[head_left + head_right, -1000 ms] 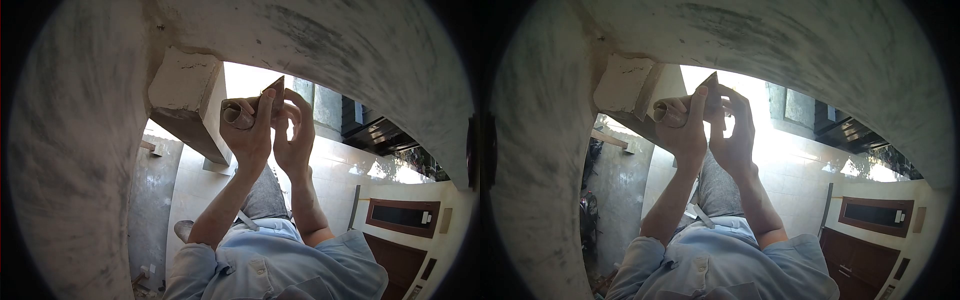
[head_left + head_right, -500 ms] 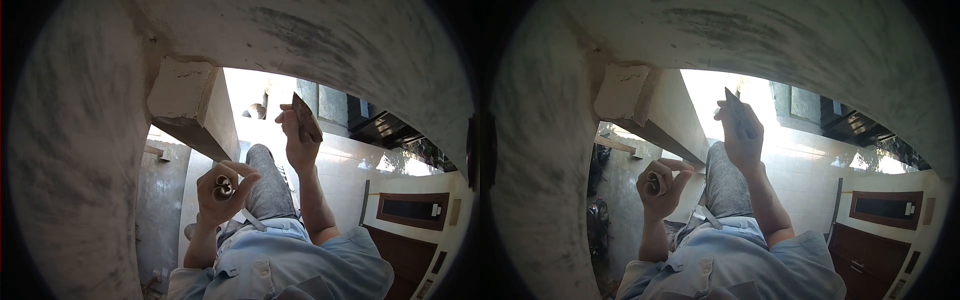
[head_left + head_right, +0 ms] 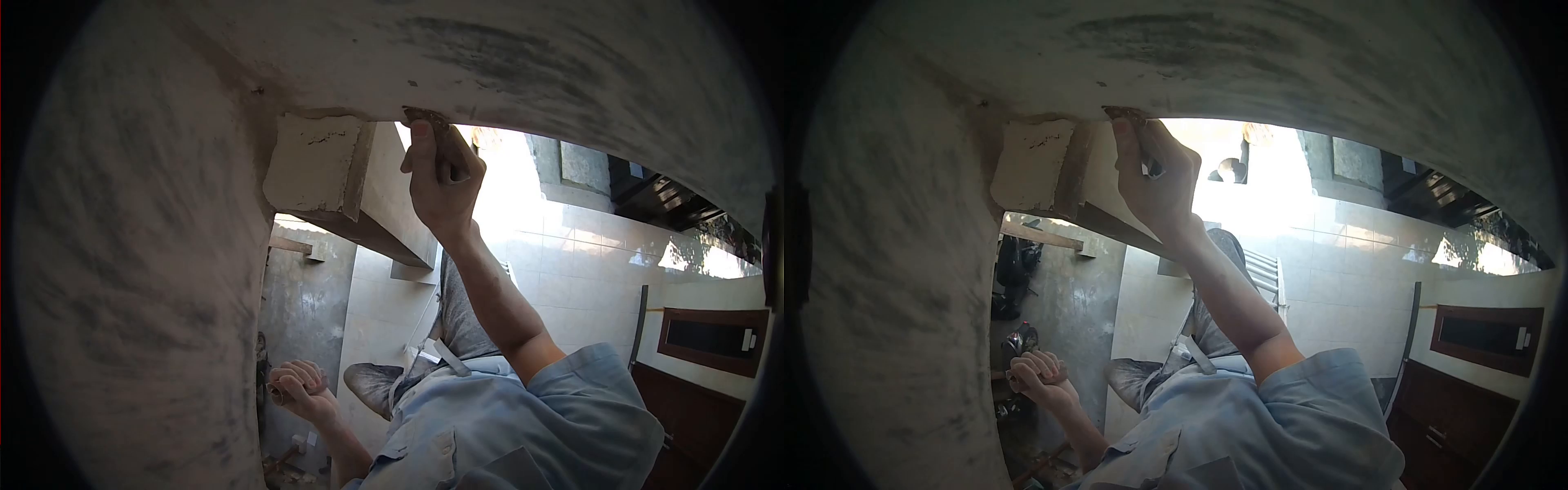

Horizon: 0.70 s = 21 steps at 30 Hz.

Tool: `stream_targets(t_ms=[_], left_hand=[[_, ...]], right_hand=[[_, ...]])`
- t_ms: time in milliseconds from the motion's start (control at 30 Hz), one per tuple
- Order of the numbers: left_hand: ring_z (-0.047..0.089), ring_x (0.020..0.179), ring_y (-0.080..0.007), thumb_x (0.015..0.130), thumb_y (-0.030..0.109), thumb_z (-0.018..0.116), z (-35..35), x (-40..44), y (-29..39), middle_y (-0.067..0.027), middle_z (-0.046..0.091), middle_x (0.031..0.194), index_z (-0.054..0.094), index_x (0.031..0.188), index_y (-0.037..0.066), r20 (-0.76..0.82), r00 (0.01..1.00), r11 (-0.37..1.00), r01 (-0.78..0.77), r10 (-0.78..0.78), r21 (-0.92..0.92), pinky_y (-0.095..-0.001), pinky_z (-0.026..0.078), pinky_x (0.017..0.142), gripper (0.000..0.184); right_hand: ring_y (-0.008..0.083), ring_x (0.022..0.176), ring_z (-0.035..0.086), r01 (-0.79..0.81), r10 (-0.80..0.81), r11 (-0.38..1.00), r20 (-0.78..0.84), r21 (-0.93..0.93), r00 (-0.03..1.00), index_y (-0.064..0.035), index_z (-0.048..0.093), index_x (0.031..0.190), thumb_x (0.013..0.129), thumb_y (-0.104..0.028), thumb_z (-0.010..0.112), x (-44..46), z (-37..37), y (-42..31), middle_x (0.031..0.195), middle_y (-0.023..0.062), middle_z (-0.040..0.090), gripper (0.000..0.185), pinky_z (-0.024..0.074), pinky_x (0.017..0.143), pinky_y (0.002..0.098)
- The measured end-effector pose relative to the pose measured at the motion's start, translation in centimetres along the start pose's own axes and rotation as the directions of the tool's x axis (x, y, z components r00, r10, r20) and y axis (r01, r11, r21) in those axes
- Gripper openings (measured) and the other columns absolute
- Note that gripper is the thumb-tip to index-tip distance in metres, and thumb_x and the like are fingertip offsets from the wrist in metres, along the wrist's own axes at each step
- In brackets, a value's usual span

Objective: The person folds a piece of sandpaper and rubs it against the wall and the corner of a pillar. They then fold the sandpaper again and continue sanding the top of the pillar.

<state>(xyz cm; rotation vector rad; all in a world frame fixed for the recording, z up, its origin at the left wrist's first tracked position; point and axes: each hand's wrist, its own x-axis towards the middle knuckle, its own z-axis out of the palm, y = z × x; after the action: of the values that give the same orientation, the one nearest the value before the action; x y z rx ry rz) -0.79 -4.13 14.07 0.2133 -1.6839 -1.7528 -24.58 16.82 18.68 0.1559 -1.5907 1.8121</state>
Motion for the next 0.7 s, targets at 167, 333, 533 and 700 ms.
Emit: stream_targets(t_ms=[167, 333, 533, 700], left_hand=[[0.041, 0.071, -0.0116, 0.093, 0.051, 0.06, 0.0, -0.2, 0.1, 0.0005, 0.037, 0.075, 0.041, 0.088, 0.011, -0.079, 0.997, 0.983, -0.017, 0.003, -0.182, -0.0279, 0.039, 0.067, 0.045], [0.048, 0.096, -0.0161, 0.089, 0.067, 0.051, -1.4, 2.3, 1.5, -0.0026, 0.053, 0.11, 0.051, 0.119, 0.008, -0.108, 0.948, 0.947, -0.308, 0.298, -0.089, -0.0297, 0.042, 0.082, 0.067], [0.032, 0.136, -0.0308, 0.082, 0.075, 0.051, 0.4, 4.8, 2.1, -0.0125, 0.026, 0.153, 0.018, 0.151, 0.016, -0.204, 0.854, 0.878, -0.472, 0.478, 0.082, -0.0465, 0.03, 0.113, 0.097], [0.023, 0.142, -0.035, 0.088, 0.063, 0.051, 1.2, 6.3, 2.3, -0.0154, 0.017, 0.156, 0.015, 0.153, 0.018, -0.253, 0.757, 0.791, -0.61, 0.602, 0.056, -0.0531, 0.025, 0.115, 0.087]], right_hand=[[0.0013, 0.061, 0.052, -0.129, 0.132, 0.989, -0.043, 0.077, 0.99, 0.0008, 0.068, 0.097, 0.097, -0.023, 0.062, -0.4, 0.5, -0.9, 0.072, 0.0, 0.067, 0.024, 0.037, 0.055, 0.0191], [0.0021, 0.065, 0.056, -0.099, 0.104, 0.991, -0.058, 0.09, 0.993, 0.0006, 0.069, 0.096, 0.095, -0.022, 0.065, -0.3, 1.0, 0.6, 0.076, 0.0017, 0.069, 0.023, 0.0399, 0.057, 0.018], [0.0028, 0.062, 0.058, -0.121, 0.138, 0.979, -0.094, 0.165, 0.986, 0.0, 0.07, 0.094, 0.092, -0.022, 0.07, 0.4, 2.3, -0.5, 0.073, 0.0019, 0.069, 0.022, 0.0405, 0.056, 0.017], [0.0015, 0.06, 0.056, -0.067, 0.078, 0.992, -0.105, 0.105, 0.991, -0.0001, 0.07, 0.091, 0.092, -0.02, 0.07, -0.1, 1.7, 0.8, 0.07, 0.0, 0.068, 0.019, 0.0392, 0.055, 0.0167]])
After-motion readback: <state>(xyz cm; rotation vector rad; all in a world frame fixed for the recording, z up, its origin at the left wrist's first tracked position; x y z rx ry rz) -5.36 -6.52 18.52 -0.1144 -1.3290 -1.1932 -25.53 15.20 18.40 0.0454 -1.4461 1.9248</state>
